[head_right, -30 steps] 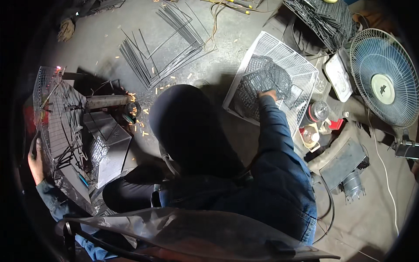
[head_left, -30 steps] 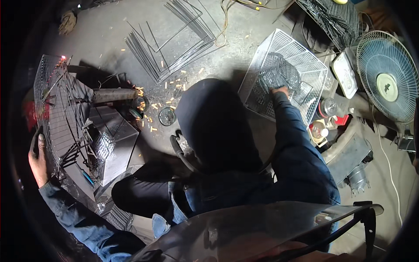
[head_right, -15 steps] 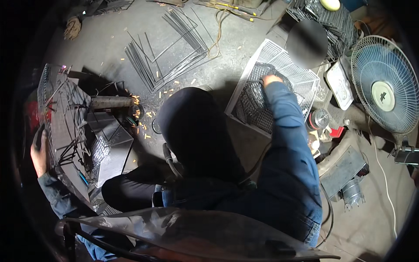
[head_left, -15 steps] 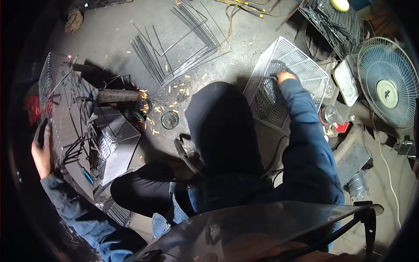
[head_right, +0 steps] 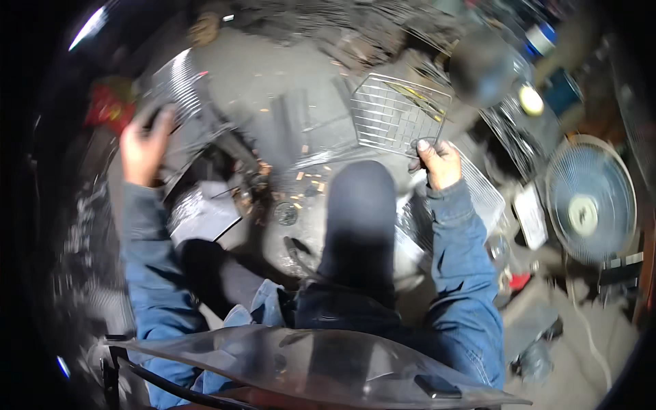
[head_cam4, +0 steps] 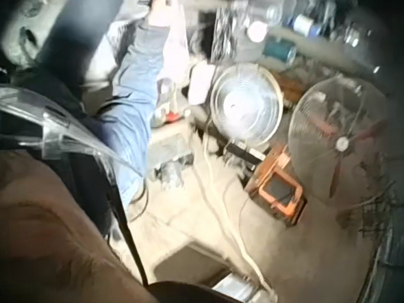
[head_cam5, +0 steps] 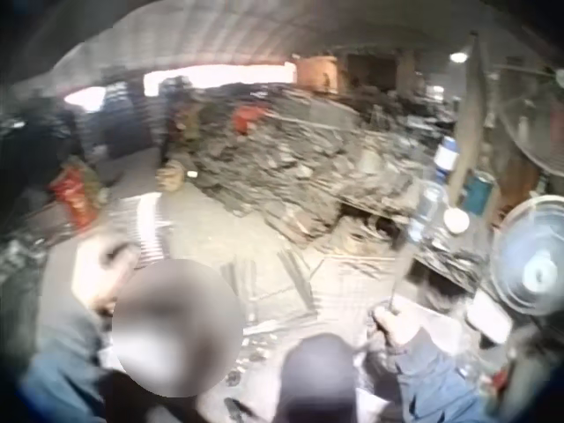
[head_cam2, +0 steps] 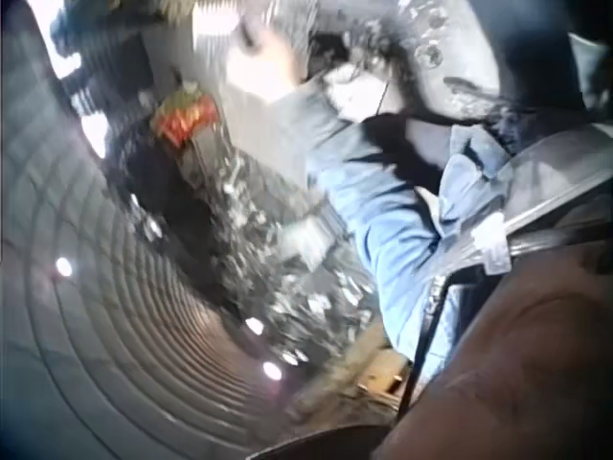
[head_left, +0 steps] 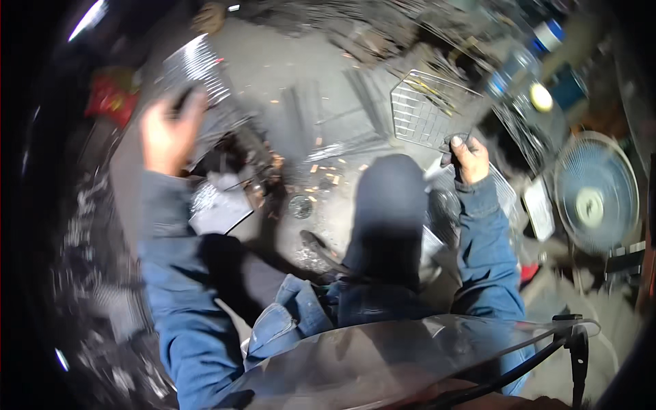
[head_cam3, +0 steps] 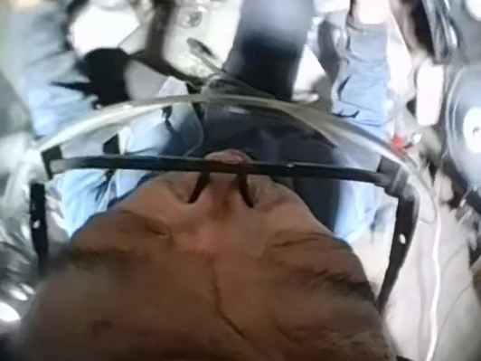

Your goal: The person is welding together metal wire components to construct cages.

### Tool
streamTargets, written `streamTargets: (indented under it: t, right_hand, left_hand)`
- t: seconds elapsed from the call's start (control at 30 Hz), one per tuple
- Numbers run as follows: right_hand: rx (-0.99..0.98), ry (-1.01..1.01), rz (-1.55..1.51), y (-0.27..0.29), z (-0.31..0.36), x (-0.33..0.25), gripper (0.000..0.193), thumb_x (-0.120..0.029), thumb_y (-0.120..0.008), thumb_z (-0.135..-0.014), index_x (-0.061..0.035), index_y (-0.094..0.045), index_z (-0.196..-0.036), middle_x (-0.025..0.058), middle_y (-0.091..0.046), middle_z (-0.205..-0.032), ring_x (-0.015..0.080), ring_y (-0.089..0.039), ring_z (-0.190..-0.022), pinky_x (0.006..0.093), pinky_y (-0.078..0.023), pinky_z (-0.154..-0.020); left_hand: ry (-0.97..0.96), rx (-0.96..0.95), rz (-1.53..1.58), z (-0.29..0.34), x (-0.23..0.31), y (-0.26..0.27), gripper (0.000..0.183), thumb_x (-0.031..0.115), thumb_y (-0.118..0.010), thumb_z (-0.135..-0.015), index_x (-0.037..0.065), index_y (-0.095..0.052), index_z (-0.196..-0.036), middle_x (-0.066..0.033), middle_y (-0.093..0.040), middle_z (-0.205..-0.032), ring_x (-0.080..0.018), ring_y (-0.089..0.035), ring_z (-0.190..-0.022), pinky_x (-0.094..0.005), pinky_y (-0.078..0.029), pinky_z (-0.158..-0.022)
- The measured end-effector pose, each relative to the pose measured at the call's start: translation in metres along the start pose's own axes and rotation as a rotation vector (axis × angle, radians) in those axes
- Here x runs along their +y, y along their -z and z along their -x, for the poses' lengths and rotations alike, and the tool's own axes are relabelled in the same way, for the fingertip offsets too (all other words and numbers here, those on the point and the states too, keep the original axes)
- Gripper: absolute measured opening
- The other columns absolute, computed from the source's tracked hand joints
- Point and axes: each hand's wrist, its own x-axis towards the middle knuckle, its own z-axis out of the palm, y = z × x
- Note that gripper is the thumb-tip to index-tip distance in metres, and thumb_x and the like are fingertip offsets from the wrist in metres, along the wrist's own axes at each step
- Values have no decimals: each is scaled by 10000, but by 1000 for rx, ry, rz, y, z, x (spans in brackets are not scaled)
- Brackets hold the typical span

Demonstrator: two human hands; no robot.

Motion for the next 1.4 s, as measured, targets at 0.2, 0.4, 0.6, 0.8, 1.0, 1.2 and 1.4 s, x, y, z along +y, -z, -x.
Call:
streamTargets:
  t: [0.2,0.4,0.6,0.8,1.0,1.2,1.4]
  right_hand:
    - [-406,-97,-245,-191,-10,-21,303,-265,-665,-893,30,-612,-940,89,-647,-809,147,-614,-629,275,-512,-592]
    - [-526,51,329,-275,-26,-36,290,-222,-689,-852,26,-617,-984,56,-630,-776,114,-569,-683,262,-484,-625]
    - [-182,479,449,-299,-51,-38,162,-151,-635,-861,-1,-654,-919,127,-670,-787,193,-645,-716,303,-501,-679]
    - [-84,549,541,-312,-73,-10,159,-174,-655,-845,-26,-676,-898,151,-677,-794,280,-674,-743,343,-515,-687]
    - [-127,574,577,-309,-76,4,165,-174,-656,-844,-27,-671,-917,165,-678,-836,304,-675,-767,359,-520,-684]
    - [-107,684,549,-315,-66,5,134,-135,-653,-839,-23,-671,-911,159,-676,-824,316,-669,-763,369,-528,-691]
    - [-112,704,532,-320,-61,1,109,-124,-654,-833,-29,-670,-886,156,-671,-814,320,-664,-755,371,-528,-688]
  left_hand:
    - [433,-141,806,106,44,-51,668,114,-748,-794,-12,-414,-1358,-108,-608,-1094,-146,-601,-939,-287,-502,-824]
    - [497,60,801,116,-13,0,497,93,-674,-870,-29,-474,-1308,-79,-648,-1029,-118,-595,-879,-251,-503,-800]
    - [12,182,-210,86,-18,27,314,95,-689,-812,44,-614,-1112,-106,-676,-942,-223,-638,-780,-300,-503,-721]
    - [-161,142,-313,52,-25,22,525,72,-676,-778,125,-536,-1281,-115,-617,-1158,-299,-579,-1095,-370,-489,-915]
    - [-277,42,-386,60,-35,16,643,13,-700,-733,171,-504,-1325,-88,-600,-1222,-309,-574,-1121,-386,-476,-963]
    - [-246,55,-285,66,-48,20,528,-29,-704,-707,103,-596,-1207,-105,-620,-1201,-292,-556,-1181,-372,-462,-988]
    - [-282,64,-366,66,-51,21,532,-16,-707,-713,57,-560,-1219,-126,-596,-1238,-298,-559,-1168,-375,-459,-984]
